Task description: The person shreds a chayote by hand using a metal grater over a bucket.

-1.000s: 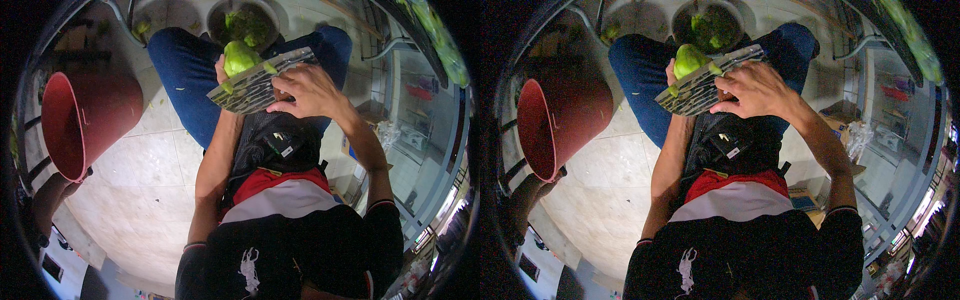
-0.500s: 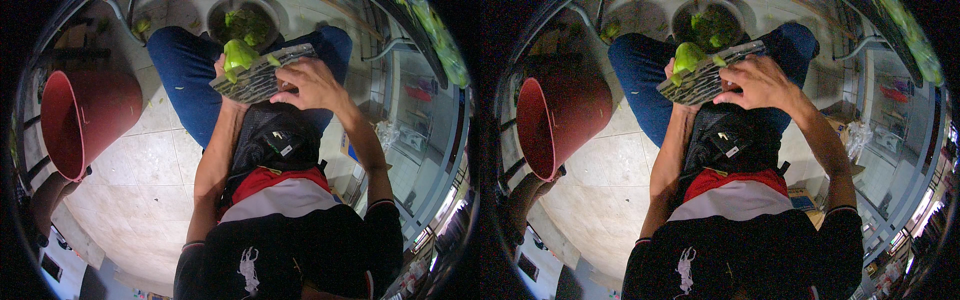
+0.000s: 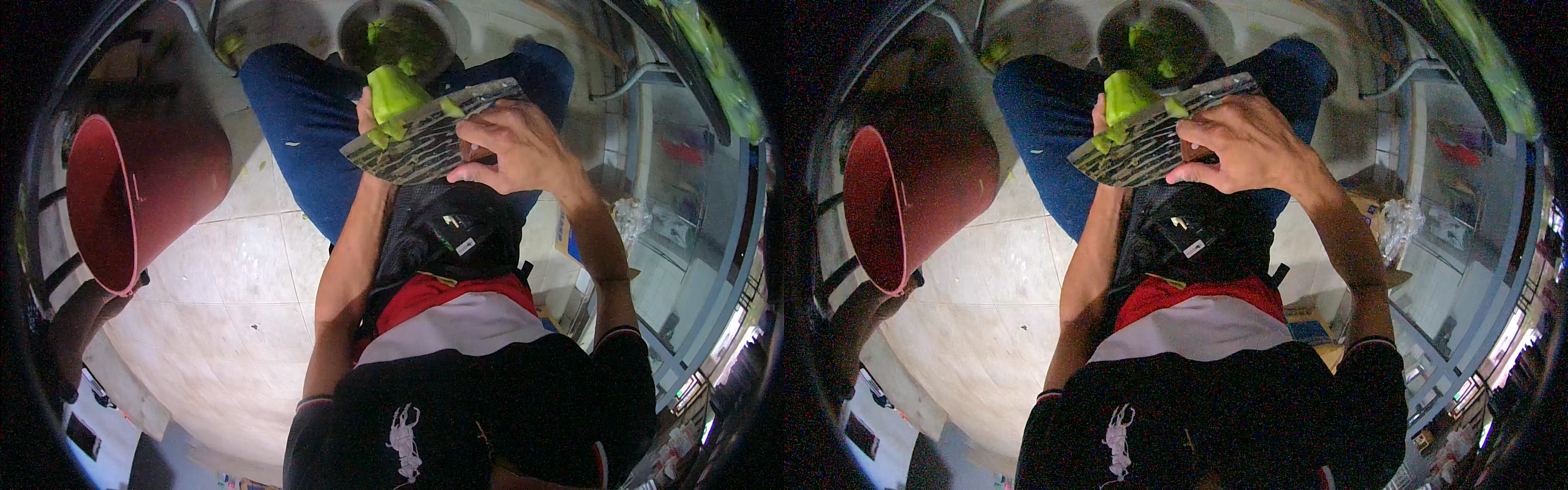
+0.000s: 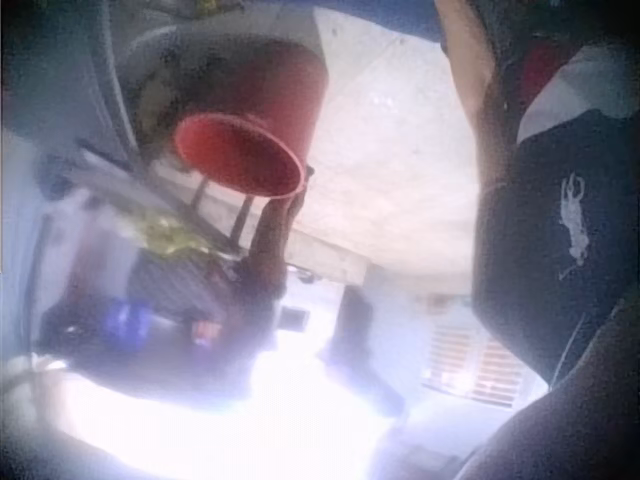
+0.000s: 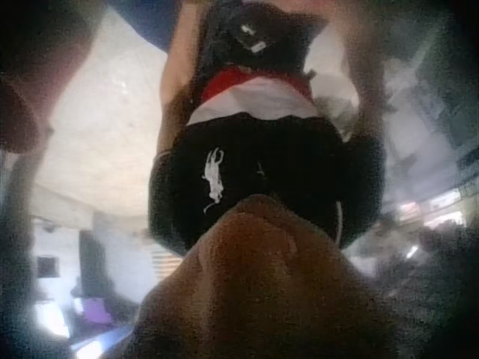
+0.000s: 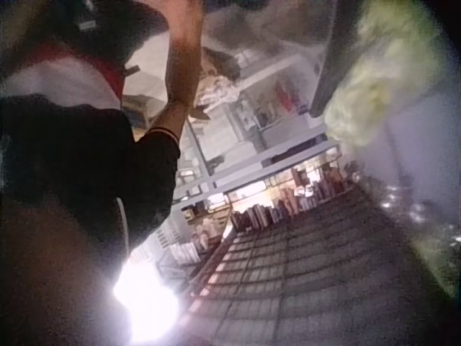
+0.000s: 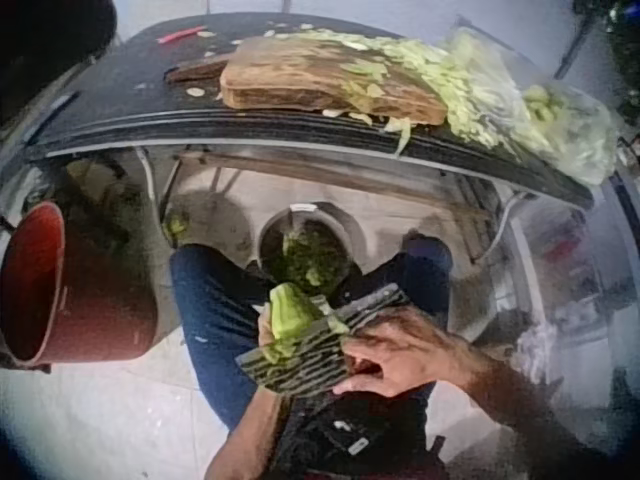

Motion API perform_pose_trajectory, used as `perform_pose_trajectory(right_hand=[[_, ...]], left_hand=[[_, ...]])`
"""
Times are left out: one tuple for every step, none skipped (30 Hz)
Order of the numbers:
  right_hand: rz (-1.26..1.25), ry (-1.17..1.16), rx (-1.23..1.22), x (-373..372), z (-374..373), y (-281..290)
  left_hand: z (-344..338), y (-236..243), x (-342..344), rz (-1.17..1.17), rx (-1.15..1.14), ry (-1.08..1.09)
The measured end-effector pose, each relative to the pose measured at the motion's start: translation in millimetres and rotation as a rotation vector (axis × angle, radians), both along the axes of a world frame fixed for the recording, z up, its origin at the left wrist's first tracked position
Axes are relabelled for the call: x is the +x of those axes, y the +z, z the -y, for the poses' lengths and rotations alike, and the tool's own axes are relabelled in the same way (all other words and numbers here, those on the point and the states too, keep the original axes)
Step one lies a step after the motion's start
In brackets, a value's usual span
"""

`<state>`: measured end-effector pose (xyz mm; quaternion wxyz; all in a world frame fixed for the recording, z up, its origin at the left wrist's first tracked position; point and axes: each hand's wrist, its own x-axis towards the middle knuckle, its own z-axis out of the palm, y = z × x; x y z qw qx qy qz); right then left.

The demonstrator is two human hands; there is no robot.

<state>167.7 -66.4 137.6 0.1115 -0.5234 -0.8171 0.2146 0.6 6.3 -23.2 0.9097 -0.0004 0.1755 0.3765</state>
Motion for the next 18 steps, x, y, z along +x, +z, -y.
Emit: perform_pose_trajectory(right_hand=[[0.004, 0.009, 0.008, -2, -1, -2], [0.007, 0.017, 0.016, -4, -2, -3], [0.015, 0.024, 0.02, -6, -2, -4], [0.019, 0.024, 0.023, -6, -3, -5], [0.024, 0.024, 0.025, -6, -4, -7], [0.028, 0.021, 0.026, -7, -3, -8], [0.031, 0.018, 0.005, -6, -4, -9], [0.034, 0.014, -0.016, -6, -5, -10], [0.038, 0.012, -0.036, -6, -6, -9], [0.04, 0.01, -0.037, -6, -7, -8], [0.043, 0.008, -0.038, -6, -7, -8], [0.045, 0.007, -0.037, -6, -7, -7], [0.042, 0.016, -0.041, -6, -7, -7], [0.039, 0.025, -0.045, -6, -7, -6], [0.035, 0.035, -0.049, -6, -8, -5], [0.028, 0.034, -0.054, -6, -8, -5], [0.022, 0.033, -0.059, -7, -8, -6], [0.016, 0.027, -0.064, -7, -7, -7]], left_hand=[[-3, -6, 0, -0.005, -0.004, 0.005], [-5, -12, 0, -0.023, 0.019, 0.026], [-5, -14, 0, -0.02, 0.025, 0.018], [-5, -15, -1, -0.017, 0.03, 0.009], [-5, -16, -1, -0.014, 0.036, 0.0], [-2, -3, 0, -0.027, 0.013, 0.007], [0, -4, 2, -0.033, 0.025, 0.026], [2, -4, 4, -0.039, 0.037, 0.044], [2, -1, 4, -0.044, 0.051, 0.065], [3, 2, 4, 0.015, -0.005, 0.043], [3, 4, 4, 0.012, -0.008, 0.042], [3, 7, 4, 0.008, -0.009, 0.041], [3, 8, 4, 0.005, -0.009, 0.039], [2, 5, 4, -0.001, 0.003, 0.036], [1, 0, 5, -0.007, 0.016, 0.034], [0, -5, 5, -0.013, 0.028, 0.032], [1, -10, 5, -0.022, 0.037, 0.028], [0, -8, 4, -0.031, 0.047, 0.02]])
